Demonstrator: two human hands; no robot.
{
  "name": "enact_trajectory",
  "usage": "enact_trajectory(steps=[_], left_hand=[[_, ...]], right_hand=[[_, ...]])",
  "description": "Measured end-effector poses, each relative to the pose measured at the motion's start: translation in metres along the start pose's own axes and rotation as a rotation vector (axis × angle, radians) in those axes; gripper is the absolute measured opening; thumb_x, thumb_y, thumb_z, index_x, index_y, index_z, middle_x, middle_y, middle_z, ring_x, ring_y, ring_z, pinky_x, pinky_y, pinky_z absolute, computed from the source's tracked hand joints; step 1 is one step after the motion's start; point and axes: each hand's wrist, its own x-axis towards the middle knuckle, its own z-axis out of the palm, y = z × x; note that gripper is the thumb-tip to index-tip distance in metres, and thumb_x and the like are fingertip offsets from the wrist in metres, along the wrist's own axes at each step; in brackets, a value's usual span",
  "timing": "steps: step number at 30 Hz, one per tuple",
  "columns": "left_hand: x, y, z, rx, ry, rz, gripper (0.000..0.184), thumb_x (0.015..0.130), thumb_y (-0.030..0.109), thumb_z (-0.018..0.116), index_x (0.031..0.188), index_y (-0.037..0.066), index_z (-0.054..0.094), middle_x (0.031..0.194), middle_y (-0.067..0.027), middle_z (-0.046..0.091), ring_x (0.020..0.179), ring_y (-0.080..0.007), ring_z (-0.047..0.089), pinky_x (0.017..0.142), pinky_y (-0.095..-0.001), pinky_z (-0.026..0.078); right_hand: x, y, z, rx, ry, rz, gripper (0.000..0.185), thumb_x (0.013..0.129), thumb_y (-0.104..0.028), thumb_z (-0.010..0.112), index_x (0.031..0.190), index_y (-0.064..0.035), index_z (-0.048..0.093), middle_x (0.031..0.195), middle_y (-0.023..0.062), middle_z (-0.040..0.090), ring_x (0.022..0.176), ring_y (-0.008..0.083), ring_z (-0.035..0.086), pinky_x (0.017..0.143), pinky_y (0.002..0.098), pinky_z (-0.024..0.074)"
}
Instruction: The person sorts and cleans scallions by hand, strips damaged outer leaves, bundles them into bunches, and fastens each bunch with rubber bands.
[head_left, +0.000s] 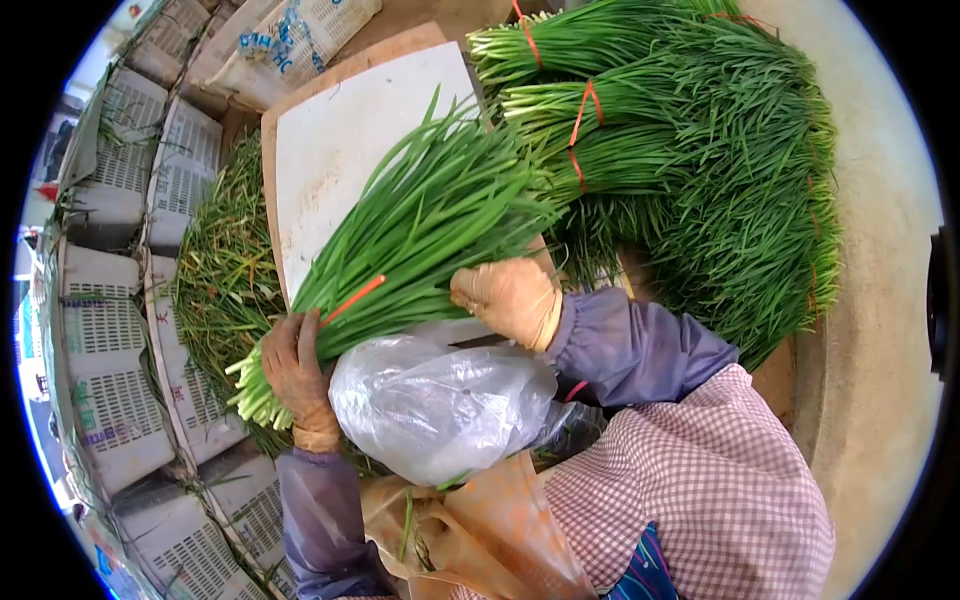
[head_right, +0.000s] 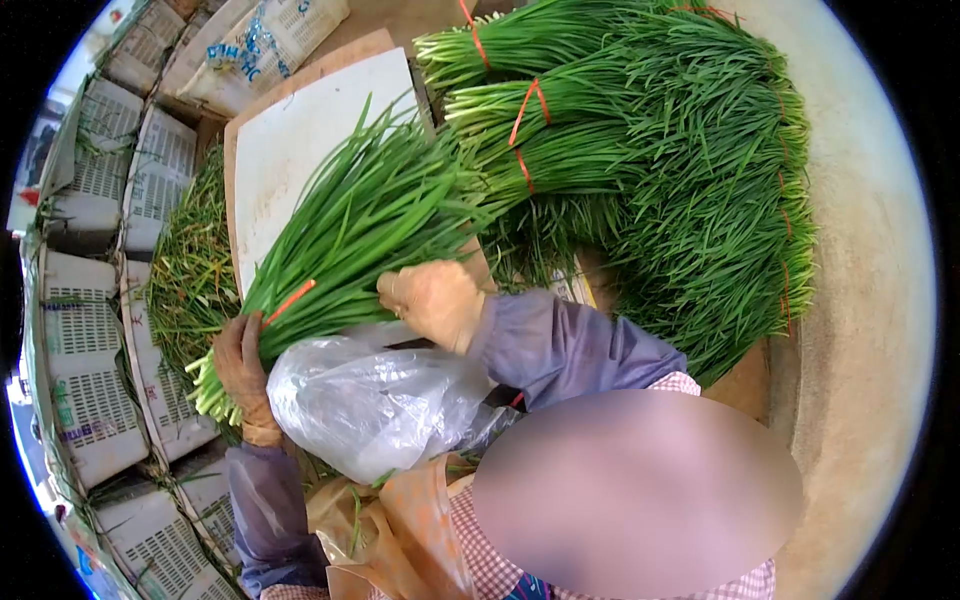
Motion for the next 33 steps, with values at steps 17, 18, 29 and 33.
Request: enact_trajectory(steps=[17, 18, 29, 33], left_hand=[[-0.009, 0.008, -0.001, 0.028, 0.037, -0.020, 0.048, 0.076, 0.016, 0.063, 0.123, 0.021, 0.055, 0.115, -0.0057, 0.055, 0.111, -0.0278, 0.053, 0.097, -0.0475, 0.041], [-0.009, 0.008, -0.001, 0.021, 0.032, -0.021, 0.048, 0.076, 0.016, 0.064, 0.123, 0.021, 0.055, 0.115, -0.0055, 0.055, 0.112, -0.0277, 0.053, 0.097, -0.0476, 0.041], [-0.003, 0.005, 0.002, -0.005, 0.041, -0.017, 0.043, 0.076, 0.012, 0.063, 0.119, 0.018, 0.058, 0.113, -0.0071, 0.056, 0.107, -0.0289, 0.055, 0.094, -0.0445, 0.044], [0.001, -0.004, 0.006, -0.087, 0.034, -0.010, 0.050, 0.069, 0.018, 0.069, 0.118, 0.015, 0.058, 0.112, -0.0089, 0.057, 0.106, -0.0309, 0.054, 0.091, -0.0438, 0.043]], right_hand=[[0.042, 0.065, -0.097, 0.423, 0.083, 0.460, 0.030, 0.093, -0.028, 0.057, 0.098, 0.0009, 0.062, 0.067, 0.0048, 0.056, 0.059, 0.0109, 0.053, 0.051, 0.0256, 0.0418], [0.048, 0.069, -0.091, 0.427, 0.078, 0.460, 0.030, 0.093, -0.028, 0.057, 0.098, 0.0009, 0.062, 0.067, 0.0048, 0.056, 0.059, 0.0109, 0.053, 0.051, 0.0256, 0.0418], [-0.009, 0.071, -0.123, 0.866, -0.214, 0.443, 0.020, 0.089, -0.021, 0.061, 0.085, -0.0013, 0.065, 0.061, 0.0016, 0.057, 0.048, 0.0077, 0.050, 0.045, 0.0202, 0.0396], [-0.035, 0.062, -0.109, 0.809, -0.247, 0.486, 0.016, 0.089, -0.016, 0.062, 0.093, -0.0020, 0.066, 0.064, 0.0016, 0.059, 0.050, 0.0067, 0.051, 0.046, 0.0209, 0.0417]])
